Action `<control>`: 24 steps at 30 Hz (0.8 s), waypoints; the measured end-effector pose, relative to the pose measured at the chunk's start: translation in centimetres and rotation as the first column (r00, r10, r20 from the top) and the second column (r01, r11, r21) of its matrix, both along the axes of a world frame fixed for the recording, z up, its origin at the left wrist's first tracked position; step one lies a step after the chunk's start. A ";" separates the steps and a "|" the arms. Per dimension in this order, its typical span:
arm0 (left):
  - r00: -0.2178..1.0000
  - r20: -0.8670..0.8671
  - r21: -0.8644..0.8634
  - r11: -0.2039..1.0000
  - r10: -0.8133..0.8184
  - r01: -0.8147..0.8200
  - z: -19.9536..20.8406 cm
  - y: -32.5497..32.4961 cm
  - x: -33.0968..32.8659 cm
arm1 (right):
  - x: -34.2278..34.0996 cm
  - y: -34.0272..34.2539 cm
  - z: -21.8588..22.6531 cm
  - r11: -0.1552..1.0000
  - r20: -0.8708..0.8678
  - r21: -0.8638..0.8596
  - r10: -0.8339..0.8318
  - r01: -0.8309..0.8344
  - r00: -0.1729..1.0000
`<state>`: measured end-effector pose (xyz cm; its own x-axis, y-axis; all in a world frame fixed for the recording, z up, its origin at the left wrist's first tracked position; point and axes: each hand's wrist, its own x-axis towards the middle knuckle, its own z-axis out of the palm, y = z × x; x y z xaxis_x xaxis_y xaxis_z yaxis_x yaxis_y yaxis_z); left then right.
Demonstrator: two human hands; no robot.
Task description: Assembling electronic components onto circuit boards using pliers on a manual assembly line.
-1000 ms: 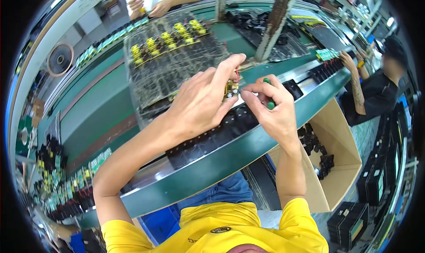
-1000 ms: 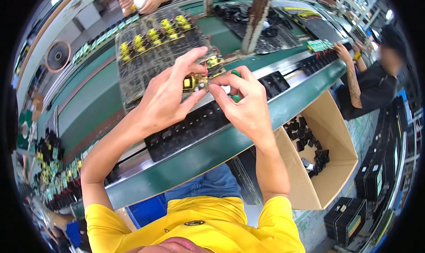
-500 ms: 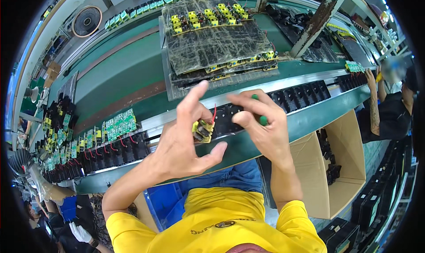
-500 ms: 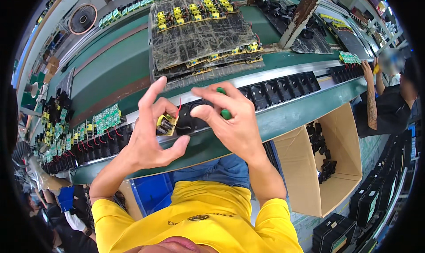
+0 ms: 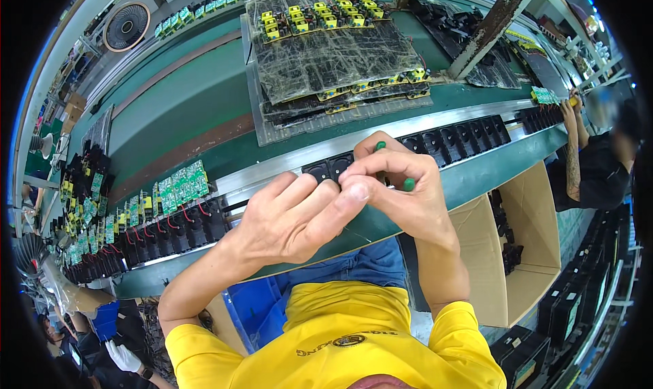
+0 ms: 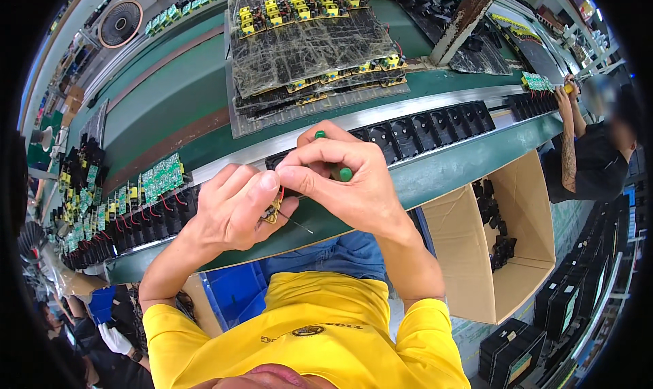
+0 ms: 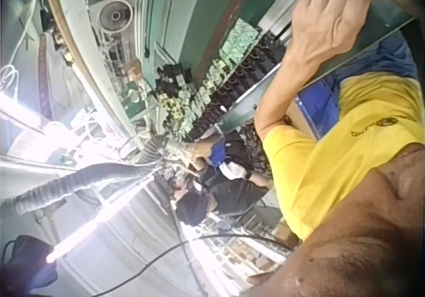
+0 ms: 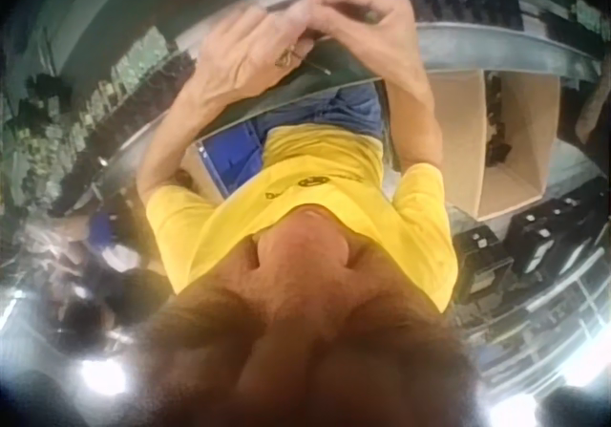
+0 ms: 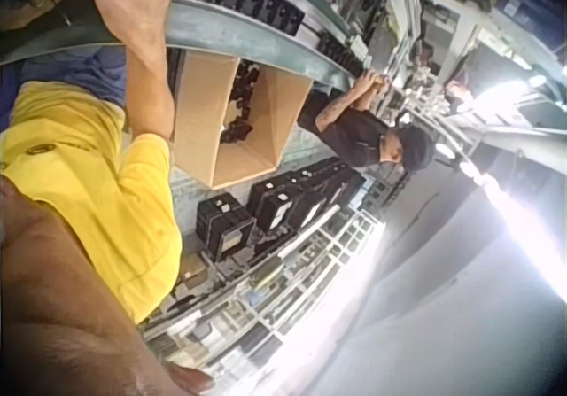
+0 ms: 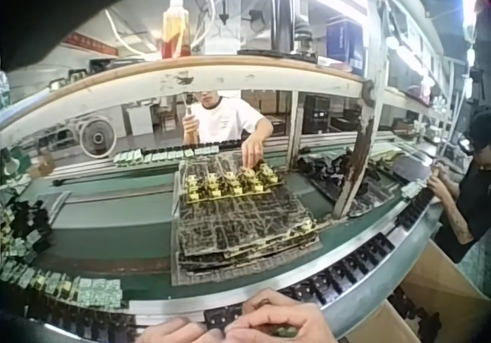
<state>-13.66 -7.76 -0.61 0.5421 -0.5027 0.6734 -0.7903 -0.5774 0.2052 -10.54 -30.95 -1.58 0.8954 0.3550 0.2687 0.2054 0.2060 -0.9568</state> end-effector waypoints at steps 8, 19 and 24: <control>0.359 -0.786 -0.614 0.708 -0.504 -0.350 1.3 0.8 -0.5 | -1.8 0.8 -0.2 0.990 0.172 0.013 -0.140 0.140 0.975; 0.629 -0.770 -0.091 0.959 0.103 -0.268 -1.3 3.5 3.5 | -3.3 1.5 -5.3 0.492 0.685 -0.600 -0.090 0.631 0.723; 0.620 -0.771 -0.048 0.957 0.147 -0.286 -1.5 3.3 3.6 | -3.5 2.0 -5.6 0.465 0.701 -0.603 -0.078 0.648 0.708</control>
